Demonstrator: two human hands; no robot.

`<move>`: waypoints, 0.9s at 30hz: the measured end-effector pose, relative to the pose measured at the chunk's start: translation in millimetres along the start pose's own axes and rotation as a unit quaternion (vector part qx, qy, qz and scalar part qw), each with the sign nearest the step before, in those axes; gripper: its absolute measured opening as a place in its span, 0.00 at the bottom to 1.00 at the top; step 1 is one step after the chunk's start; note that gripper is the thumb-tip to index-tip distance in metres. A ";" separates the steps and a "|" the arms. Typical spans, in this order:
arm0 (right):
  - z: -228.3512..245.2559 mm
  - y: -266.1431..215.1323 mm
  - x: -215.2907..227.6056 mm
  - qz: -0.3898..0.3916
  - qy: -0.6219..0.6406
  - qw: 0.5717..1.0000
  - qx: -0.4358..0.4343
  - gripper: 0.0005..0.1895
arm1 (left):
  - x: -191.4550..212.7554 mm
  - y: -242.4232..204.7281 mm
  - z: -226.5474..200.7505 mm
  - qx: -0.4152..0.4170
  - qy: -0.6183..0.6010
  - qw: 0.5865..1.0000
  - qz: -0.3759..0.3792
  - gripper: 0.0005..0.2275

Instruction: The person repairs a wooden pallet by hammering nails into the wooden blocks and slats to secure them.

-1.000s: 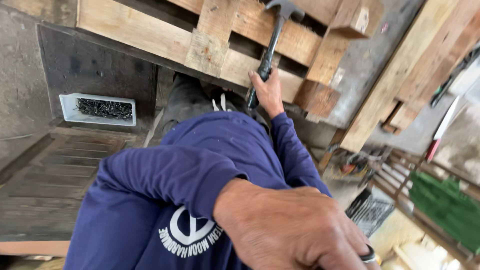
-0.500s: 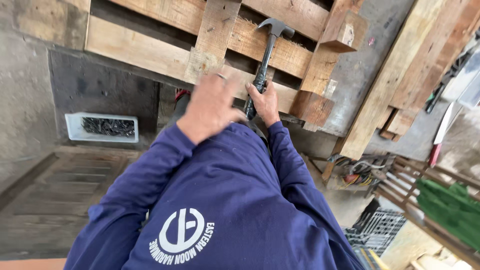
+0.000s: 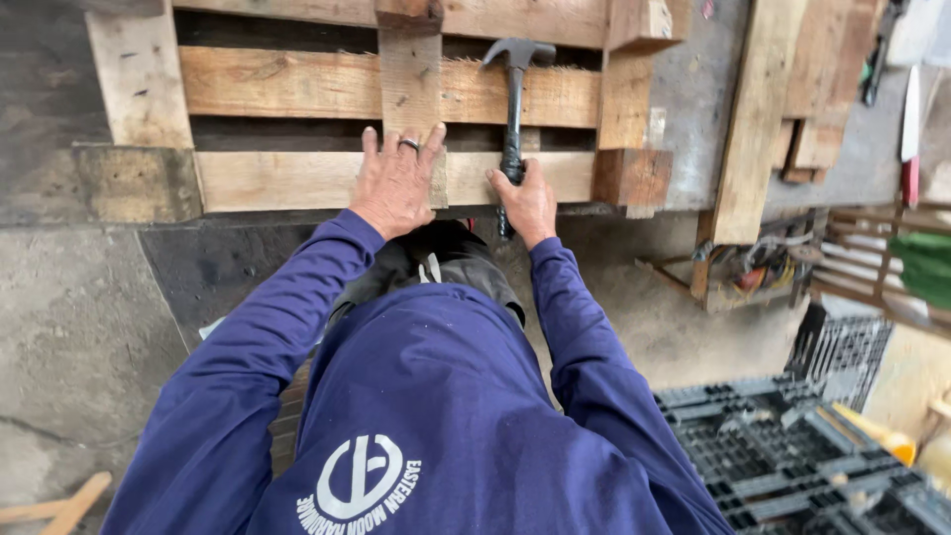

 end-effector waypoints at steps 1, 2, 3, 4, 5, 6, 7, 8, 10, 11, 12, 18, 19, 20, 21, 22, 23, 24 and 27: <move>-0.6 -0.5 -3.4 -0.015 -0.021 1.000 -0.001 0.27 | -1.7 -2.3 0.9 -0.008 -0.012 1.000 0.017 0.50; -6.0 -8.9 -5.6 -0.029 -0.043 0.999 -0.008 0.28 | 2.0 -5.0 0.0 -0.016 -0.035 0.999 -0.001 0.50; -7.5 -21.2 -6.2 -0.044 -0.005 0.999 0.002 0.29 | 6.1 -7.5 -0.5 -0.022 -0.058 0.998 -0.018 0.50; -3.7 -26.6 -7.2 -0.062 0.035 0.997 0.020 0.30 | 12.5 -4.2 0.4 -0.026 -0.079 0.996 -0.041 0.50; 0.4 -32.2 -7.4 -0.080 0.073 0.993 0.039 0.33 | 10.8 -2.0 2.3 -0.016 -0.076 0.997 -0.027 0.49; 3.1 -39.5 -8.3 -0.098 0.077 0.991 0.055 0.34 | 8.6 -3.4 3.3 -0.003 -0.072 0.997 -0.013 0.47; 5.9 -47.2 -8.6 -0.116 0.081 0.987 0.071 0.35 | 5.7 -4.9 3.4 0.011 -0.068 0.998 0.002 0.46; 10.1 -50.7 -8.7 -0.132 0.086 0.983 0.091 0.36 | 8.0 -5.7 2.2 0.009 -0.073 0.997 -0.009 0.46; -1.2 -52.5 -16.7 -0.096 0.084 0.991 0.044 0.36 | 10.6 -9.2 0.5 0.007 -0.082 0.996 -0.025 0.47; -7.7 -54.6 -19.7 -0.077 0.084 0.993 0.018 0.36 | 10.6 -10.2 0.2 0.008 -0.082 0.996 -0.028 0.47; -6.1 -58.3 -17.8 -0.079 0.085 0.993 0.031 0.36 | 11.2 -11.3 -0.1 0.006 -0.081 0.996 -0.030 0.47; -2.3 -52.4 -11.7 -0.024 0.085 0.996 0.026 0.36 | 8.9 -6.6 -2.4 0.021 -0.074 0.997 -0.006 0.47; 0.2 -54.3 -10.2 -0.028 0.081 0.996 0.028 0.36 | 10.6 -9.6 -3.1 0.020 -0.073 0.997 -0.009 0.48; 4.4 -43.4 -7.4 -0.034 0.079 0.995 0.044 0.36 | 11.1 -7.3 -3.6 0.017 -0.078 0.997 -0.009 0.48; 6.2 -36.4 -4.8 -0.036 0.085 0.995 0.047 0.36 | 11.5 -5.4 -3.5 0.014 -0.082 0.997 -0.009 0.49; 5.3 -39.9 -4.4 -0.032 0.091 0.994 0.044 0.36 | 8.1 -6.0 -2.5 0.015 -0.087 0.996 -0.001 0.50; 3.9 -41.6 -5.6 -0.028 0.097 0.994 0.041 0.37 | 4.4 -1.7 0.3 0.005 -0.098 0.995 0.000 0.50; 0.5 -47.1 -5.1 -0.028 0.102 0.994 0.034 0.36 | 2.2 -3.9 4.0 0.000 -0.111 0.994 0.006 0.50; 0.8 -39.6 -6.6 -0.040 0.109 0.992 0.042 0.34 | 0.6 -5.4 6.7 -0.011 -0.104 0.995 -0.007 0.50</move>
Point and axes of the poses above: each hand's wrist, its own y-axis towards the middle knuckle, its own x-axis out of the back of the hand, z = x × y, the point moved 10 cm from there along y, towards the middle knuckle, and after that the axes turned 11 degrees about -z, right-handed, at the moved point
